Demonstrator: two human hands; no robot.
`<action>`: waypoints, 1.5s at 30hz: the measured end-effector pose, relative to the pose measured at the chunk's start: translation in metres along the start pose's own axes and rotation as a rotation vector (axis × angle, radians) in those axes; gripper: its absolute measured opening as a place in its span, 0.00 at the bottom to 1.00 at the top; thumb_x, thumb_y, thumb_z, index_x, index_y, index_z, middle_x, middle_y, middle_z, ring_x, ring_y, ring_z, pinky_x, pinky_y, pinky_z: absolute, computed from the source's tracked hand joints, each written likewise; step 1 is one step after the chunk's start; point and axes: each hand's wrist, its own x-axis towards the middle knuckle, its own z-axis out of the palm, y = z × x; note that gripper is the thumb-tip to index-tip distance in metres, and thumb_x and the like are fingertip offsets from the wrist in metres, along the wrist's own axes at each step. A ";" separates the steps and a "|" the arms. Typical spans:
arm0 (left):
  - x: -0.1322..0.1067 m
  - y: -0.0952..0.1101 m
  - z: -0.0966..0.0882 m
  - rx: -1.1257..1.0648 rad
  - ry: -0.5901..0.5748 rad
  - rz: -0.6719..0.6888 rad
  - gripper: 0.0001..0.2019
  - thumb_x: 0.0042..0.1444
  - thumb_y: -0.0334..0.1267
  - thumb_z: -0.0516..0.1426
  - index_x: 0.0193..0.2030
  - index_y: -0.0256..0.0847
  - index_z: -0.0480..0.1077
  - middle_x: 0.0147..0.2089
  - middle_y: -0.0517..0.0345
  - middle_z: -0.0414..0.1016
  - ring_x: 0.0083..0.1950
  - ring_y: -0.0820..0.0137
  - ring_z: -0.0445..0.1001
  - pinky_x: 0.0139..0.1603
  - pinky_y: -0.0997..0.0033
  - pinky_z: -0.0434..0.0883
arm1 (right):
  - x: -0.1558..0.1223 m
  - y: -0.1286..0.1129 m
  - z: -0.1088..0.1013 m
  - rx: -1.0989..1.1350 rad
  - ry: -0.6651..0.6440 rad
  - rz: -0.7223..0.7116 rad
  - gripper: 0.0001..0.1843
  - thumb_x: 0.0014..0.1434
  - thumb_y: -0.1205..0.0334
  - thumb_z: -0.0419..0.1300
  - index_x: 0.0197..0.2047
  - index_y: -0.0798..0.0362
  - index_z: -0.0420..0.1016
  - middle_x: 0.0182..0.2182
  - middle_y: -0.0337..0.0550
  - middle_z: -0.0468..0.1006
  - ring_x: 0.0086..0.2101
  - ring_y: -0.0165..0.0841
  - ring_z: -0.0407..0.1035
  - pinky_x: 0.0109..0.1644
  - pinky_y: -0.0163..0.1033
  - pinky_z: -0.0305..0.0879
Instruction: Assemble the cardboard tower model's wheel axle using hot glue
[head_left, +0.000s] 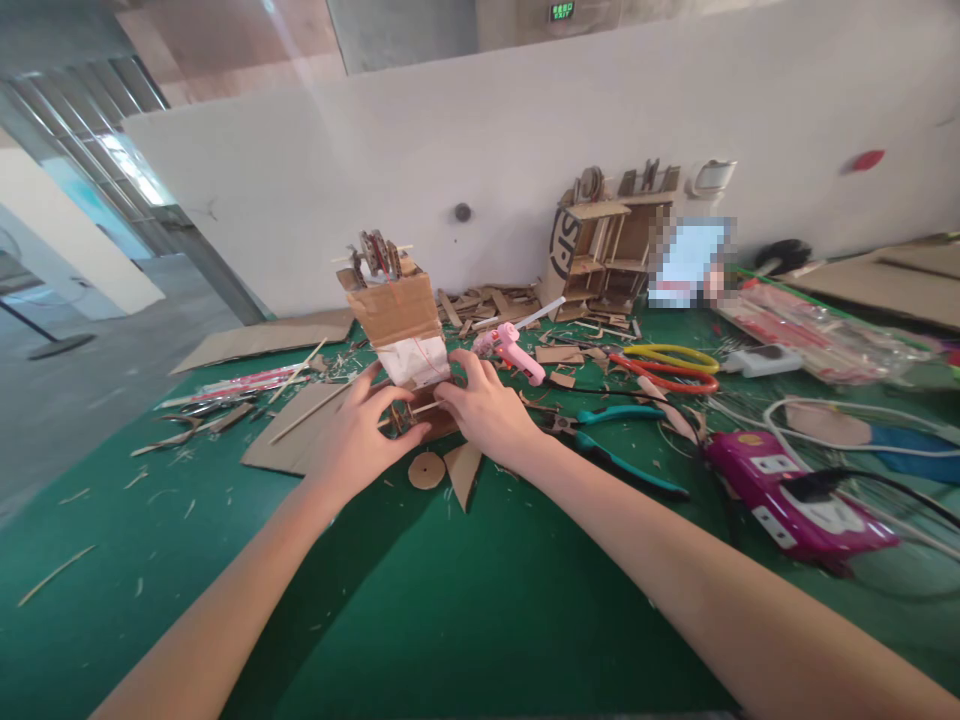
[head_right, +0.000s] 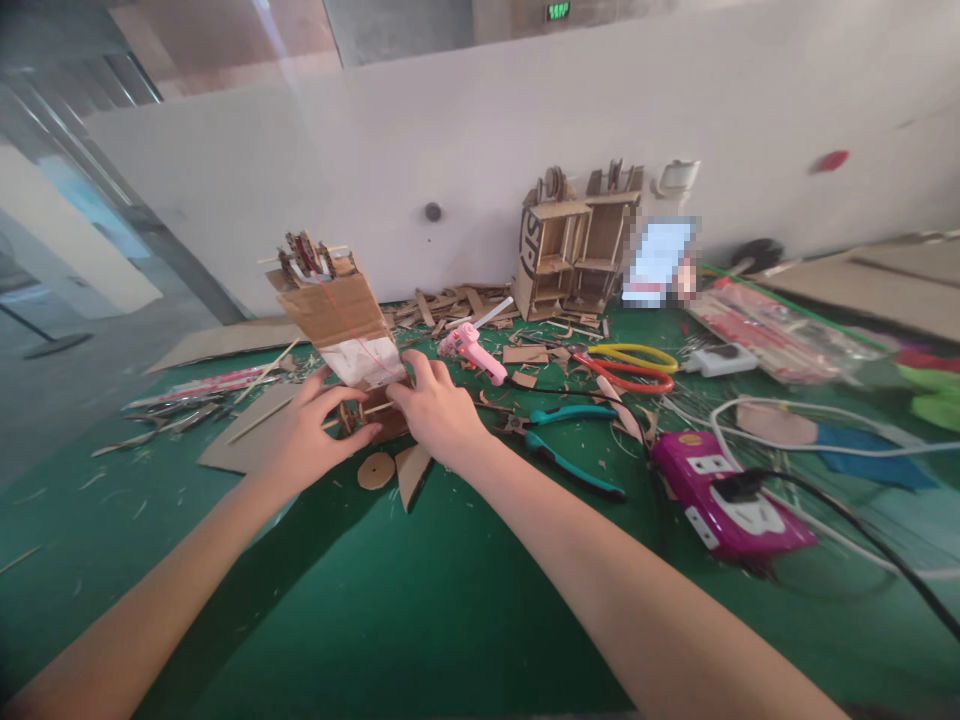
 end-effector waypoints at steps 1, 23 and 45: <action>0.000 0.000 0.000 -0.003 -0.001 0.003 0.15 0.52 0.50 0.60 0.45 0.48 0.71 0.62 0.52 0.61 0.62 0.57 0.65 0.57 0.57 0.69 | 0.000 0.000 -0.001 -0.002 -0.006 0.002 0.13 0.67 0.58 0.47 0.45 0.45 0.73 0.60 0.47 0.55 0.54 0.44 0.56 0.32 0.39 0.70; 0.000 0.001 -0.001 -0.037 -0.004 0.013 0.15 0.52 0.50 0.60 0.45 0.48 0.71 0.63 0.50 0.60 0.65 0.55 0.62 0.57 0.54 0.69 | 0.000 -0.004 0.000 0.049 -0.044 0.026 0.12 0.67 0.58 0.48 0.47 0.44 0.70 0.60 0.47 0.55 0.53 0.42 0.59 0.32 0.38 0.70; -0.003 -0.029 -0.042 0.100 -0.264 0.080 0.14 0.55 0.49 0.55 0.43 0.43 0.67 0.44 0.52 0.72 0.44 0.60 0.73 0.41 0.62 0.71 | -0.001 0.002 0.002 0.137 -0.003 0.040 0.13 0.67 0.59 0.47 0.44 0.46 0.72 0.58 0.45 0.58 0.50 0.39 0.62 0.31 0.35 0.65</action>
